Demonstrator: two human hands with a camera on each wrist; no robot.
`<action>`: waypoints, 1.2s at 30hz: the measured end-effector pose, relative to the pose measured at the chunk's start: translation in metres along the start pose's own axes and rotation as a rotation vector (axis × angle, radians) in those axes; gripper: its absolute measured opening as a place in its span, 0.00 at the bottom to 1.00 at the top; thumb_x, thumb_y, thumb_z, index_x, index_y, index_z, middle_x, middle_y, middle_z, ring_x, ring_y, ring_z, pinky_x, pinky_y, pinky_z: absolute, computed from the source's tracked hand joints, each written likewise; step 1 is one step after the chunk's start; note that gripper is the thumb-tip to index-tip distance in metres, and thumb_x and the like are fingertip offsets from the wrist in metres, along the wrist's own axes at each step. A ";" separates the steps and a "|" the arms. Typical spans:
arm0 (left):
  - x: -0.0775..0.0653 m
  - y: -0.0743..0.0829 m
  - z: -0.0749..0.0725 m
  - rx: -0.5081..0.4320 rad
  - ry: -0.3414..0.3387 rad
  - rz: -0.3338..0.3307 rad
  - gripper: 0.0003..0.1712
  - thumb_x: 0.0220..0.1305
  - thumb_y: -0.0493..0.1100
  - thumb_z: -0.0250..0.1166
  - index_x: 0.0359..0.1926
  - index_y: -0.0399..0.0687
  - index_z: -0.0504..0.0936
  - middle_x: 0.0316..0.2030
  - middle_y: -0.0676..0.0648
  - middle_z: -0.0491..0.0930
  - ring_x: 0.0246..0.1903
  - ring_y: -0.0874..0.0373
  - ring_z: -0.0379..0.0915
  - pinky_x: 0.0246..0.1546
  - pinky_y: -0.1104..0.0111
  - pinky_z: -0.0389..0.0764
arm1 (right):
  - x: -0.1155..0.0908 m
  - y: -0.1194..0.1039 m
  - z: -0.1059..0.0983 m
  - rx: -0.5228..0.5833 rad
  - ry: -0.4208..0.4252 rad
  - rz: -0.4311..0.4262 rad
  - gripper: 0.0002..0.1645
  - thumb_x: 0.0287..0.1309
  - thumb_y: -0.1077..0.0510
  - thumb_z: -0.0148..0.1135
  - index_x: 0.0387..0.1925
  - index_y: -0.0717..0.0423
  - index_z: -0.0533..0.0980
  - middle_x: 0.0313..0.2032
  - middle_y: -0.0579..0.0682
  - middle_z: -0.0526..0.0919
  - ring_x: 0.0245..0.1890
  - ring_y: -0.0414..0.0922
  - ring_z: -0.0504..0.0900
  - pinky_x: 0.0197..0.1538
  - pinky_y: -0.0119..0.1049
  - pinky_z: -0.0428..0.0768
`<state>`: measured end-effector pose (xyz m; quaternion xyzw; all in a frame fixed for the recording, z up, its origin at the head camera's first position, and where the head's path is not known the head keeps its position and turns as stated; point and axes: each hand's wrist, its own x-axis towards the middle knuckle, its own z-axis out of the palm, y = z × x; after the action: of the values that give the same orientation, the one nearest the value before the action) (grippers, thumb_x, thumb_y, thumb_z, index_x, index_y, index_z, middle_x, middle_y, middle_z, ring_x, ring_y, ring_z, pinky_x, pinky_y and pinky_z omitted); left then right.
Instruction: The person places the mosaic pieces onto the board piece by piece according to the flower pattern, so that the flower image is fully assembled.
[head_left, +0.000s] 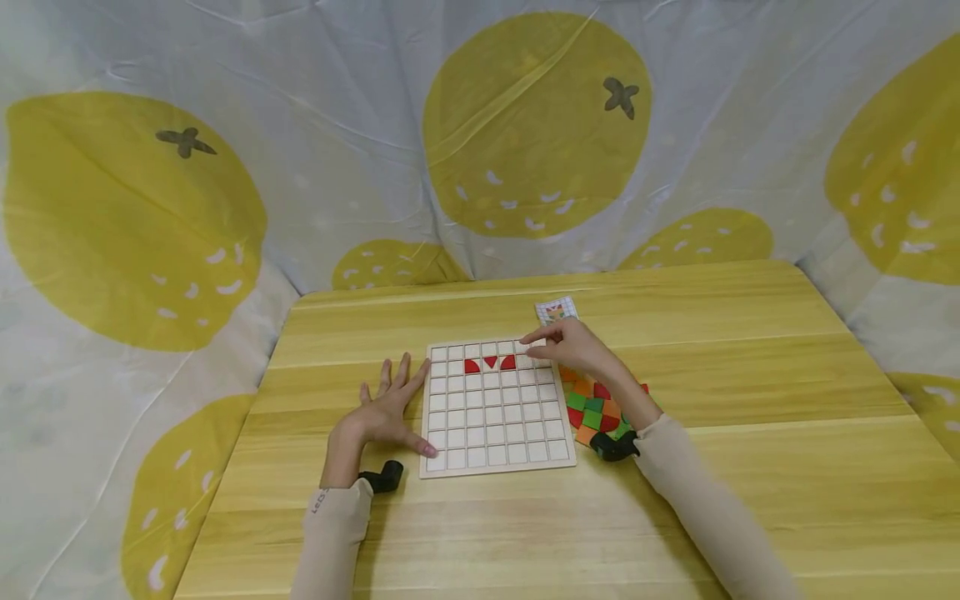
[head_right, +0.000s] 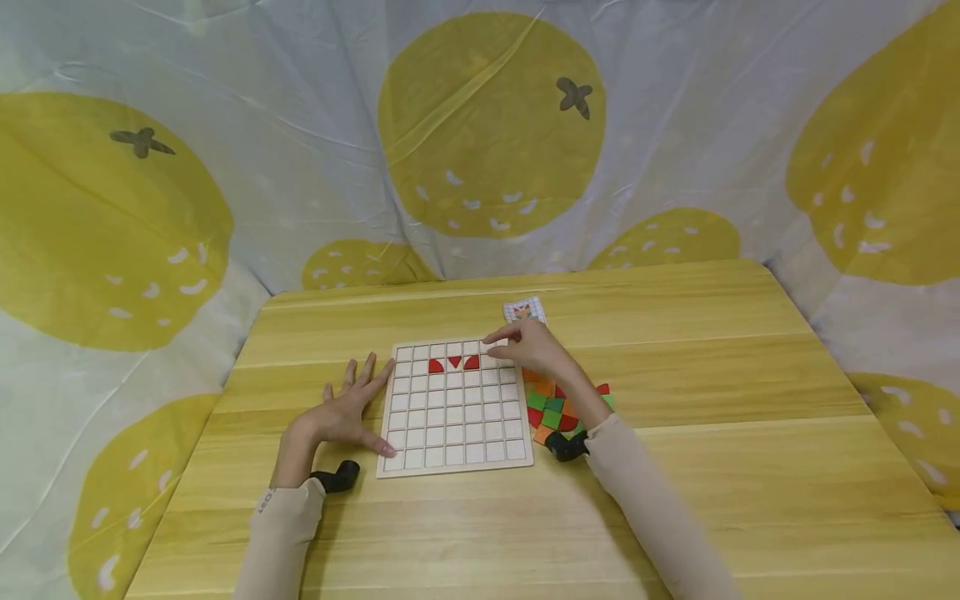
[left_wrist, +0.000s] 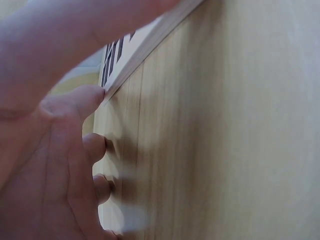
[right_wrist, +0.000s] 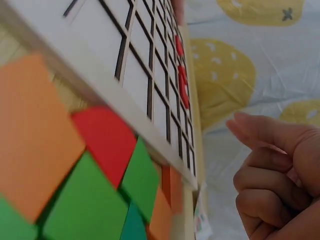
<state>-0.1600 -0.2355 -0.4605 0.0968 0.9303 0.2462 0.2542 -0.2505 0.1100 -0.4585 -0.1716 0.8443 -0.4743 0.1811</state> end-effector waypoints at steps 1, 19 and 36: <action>0.000 0.000 0.000 0.001 -0.002 -0.003 0.85 0.39 0.62 0.86 0.84 0.57 0.34 0.82 0.39 0.17 0.78 0.33 0.06 0.68 0.23 0.20 | -0.005 0.004 -0.006 0.005 0.008 0.016 0.16 0.68 0.53 0.68 0.54 0.53 0.87 0.16 0.42 0.57 0.19 0.42 0.53 0.27 0.33 0.58; 0.001 -0.001 0.000 0.000 -0.002 0.000 0.86 0.37 0.63 0.86 0.84 0.58 0.33 0.82 0.39 0.18 0.78 0.33 0.06 0.67 0.22 0.20 | -0.042 0.046 -0.034 0.046 -0.034 0.115 0.19 0.60 0.60 0.74 0.52 0.62 0.86 0.14 0.41 0.60 0.18 0.39 0.54 0.26 0.31 0.57; 0.001 -0.001 0.000 0.004 -0.003 0.004 0.86 0.38 0.63 0.86 0.84 0.58 0.33 0.82 0.40 0.17 0.78 0.33 0.06 0.67 0.23 0.20 | -0.039 0.044 -0.027 0.100 0.064 0.195 0.19 0.53 0.63 0.78 0.48 0.64 0.86 0.15 0.42 0.59 0.20 0.41 0.57 0.26 0.32 0.59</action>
<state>-0.1603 -0.2359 -0.4615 0.0995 0.9301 0.2448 0.2550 -0.2340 0.1693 -0.4780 -0.0642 0.8377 -0.5010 0.2078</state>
